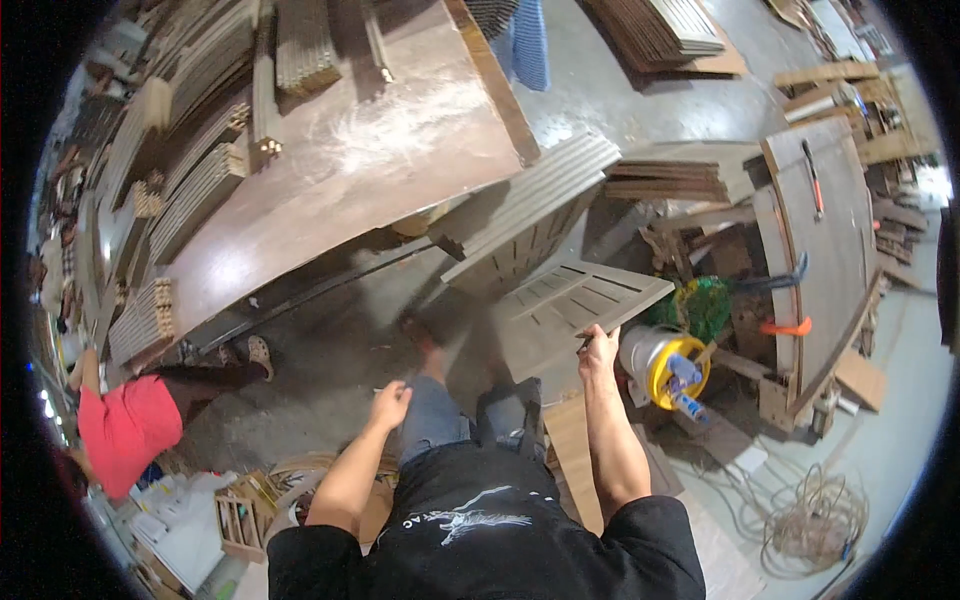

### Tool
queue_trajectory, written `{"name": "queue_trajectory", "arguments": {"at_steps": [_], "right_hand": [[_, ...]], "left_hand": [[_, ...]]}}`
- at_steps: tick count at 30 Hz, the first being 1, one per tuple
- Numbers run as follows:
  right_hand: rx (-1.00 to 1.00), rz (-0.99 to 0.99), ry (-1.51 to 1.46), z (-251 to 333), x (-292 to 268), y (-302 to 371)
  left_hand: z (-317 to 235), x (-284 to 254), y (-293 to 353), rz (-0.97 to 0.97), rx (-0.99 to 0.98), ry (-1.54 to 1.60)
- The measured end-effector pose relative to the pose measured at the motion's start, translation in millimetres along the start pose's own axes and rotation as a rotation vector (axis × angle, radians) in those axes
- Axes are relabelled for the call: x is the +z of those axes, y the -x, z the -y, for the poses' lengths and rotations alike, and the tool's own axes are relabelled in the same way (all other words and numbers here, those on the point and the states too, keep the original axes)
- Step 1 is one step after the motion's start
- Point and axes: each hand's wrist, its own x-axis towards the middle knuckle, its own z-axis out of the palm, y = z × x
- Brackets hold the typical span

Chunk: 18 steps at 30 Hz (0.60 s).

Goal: The person picks up large wooden slats from a table and aligns them with a frame component by hand, fitting the pieces together before moving the assembly aside.

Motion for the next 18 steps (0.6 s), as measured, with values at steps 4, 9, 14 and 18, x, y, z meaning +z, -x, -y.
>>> {"name": "queue_trajectory", "arguments": {"at_steps": [4,9,14,18], "right_hand": [[0.059,0.052,0.114,9.0,40.6,-24.4],[0.183,0.278,0.089,20.8,83.0,-26.2],[0.249,0.451,0.549,34.3,103.1,-23.8],[-0.003,0.497,0.531,11.4,113.8,15.2]], "left_hand": [[82.2,28.2,40.9,-0.085,-0.132,0.203],[90.1,59.1,73.5,-0.159,-0.28,0.764],[53.5,36.0,68.4,-0.226,-0.274,0.916],[87.2,13.7,41.0,-0.24,-0.11,0.688]]}}
